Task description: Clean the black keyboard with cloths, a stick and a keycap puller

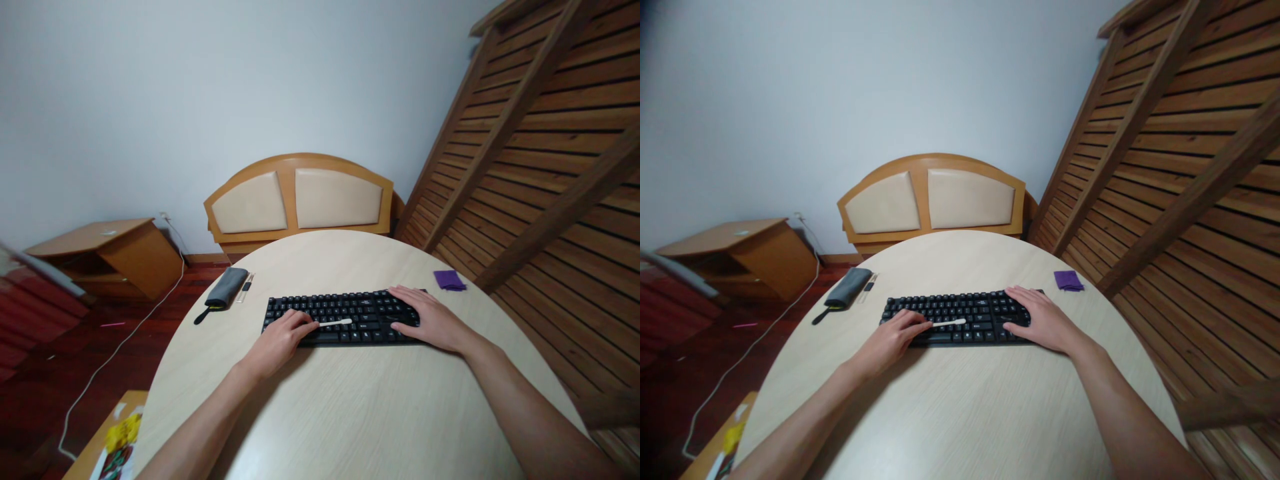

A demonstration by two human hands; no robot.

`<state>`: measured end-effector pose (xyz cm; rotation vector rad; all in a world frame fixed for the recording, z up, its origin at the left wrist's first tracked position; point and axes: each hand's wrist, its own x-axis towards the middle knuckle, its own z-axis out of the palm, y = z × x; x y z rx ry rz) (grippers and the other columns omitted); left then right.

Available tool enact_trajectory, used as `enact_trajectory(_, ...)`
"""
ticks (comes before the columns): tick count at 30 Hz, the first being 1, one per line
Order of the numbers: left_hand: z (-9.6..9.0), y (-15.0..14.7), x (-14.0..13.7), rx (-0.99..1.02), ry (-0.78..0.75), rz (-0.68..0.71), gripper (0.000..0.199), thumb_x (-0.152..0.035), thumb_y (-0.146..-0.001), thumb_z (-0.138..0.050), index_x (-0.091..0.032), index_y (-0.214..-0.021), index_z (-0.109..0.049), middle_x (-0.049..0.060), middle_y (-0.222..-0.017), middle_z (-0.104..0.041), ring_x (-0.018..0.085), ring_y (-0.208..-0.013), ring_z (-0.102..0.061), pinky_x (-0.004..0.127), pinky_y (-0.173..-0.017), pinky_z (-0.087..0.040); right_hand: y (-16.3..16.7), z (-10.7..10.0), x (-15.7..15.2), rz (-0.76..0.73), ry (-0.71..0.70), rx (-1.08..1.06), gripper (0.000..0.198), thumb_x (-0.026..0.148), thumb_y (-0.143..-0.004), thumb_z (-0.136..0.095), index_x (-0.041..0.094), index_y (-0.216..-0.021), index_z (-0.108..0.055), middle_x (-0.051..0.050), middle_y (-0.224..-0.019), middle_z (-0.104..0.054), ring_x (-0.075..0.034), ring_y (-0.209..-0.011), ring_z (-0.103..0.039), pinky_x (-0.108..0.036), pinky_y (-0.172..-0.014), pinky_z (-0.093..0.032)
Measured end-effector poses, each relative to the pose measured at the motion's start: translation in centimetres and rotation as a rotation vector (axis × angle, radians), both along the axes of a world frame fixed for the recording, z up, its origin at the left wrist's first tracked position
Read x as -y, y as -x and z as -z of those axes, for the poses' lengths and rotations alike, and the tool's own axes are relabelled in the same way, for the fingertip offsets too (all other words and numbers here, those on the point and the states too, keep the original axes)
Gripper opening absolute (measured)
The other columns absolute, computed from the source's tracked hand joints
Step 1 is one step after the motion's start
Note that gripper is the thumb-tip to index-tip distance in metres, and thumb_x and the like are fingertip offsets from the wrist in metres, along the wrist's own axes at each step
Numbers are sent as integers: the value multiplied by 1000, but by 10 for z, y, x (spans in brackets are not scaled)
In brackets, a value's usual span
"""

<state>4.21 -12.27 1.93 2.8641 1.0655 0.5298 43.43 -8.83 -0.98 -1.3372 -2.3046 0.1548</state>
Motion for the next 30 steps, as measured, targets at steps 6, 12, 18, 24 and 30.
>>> enact_trajectory(6, -6, -21, -2, -49, -27, 30, 47, 2, -92, -50, -19, -133, -61, 8, -118, -65, 22, -105, -58, 40, -93, -56, 0, 0, 0, -1, 5, 5, 70, 55, -86, -65, 24, -147, -52, -11, -147, -56, -36, -137, -49, -59, -114, -39)
enact_trajectory(12, -8, -39, -4, -65, -46, 62, 43, -2, -95, -49, -18, -134, -60, 8, -117, -64, 22, -103, -58, 40, -91, -56, -2, 2, 0, -3, 1, 5, 72, 55, -86, -65, 24, -149, -50, -11, -148, -55, -36, -138, -48, -60, -115, -38)
enact_trajectory(18, -8, -56, -5, -72, -35, 73, 42, -4, -96, -51, -18, -135, -60, 8, -117, -64, 22, -105, -58, 38, -93, -55, 0, 1, 0, -5, -6, -5, 71, 53, -85, -66, 26, -149, -50, -10, -148, -56, -36, -137, -50, -60, -115, -38)
enact_trajectory(24, -7, -56, -5, -78, -8, 72, 44, -3, -95, -51, -18, -136, -59, 8, -120, -63, 23, -105, -57, 38, -92, -56, 0, 0, 1, 4, 1, -5, 70, 54, -85, -67, 26, -148, -51, -10, -147, -56, -36, -137, -49, -59, -115, -39)
enact_trajectory(30, -7, -30, -5, -80, 13, 29, 53, 5, -90, -50, -20, -135, -61, 7, -119, -65, 23, -105, -57, 41, -94, -55, -1, 1, 0, -2, -1, -8, 71, 54, -84, -67, 24, -148, -52, -11, -147, -56, -35, -137, -50, -58, -114, -39)
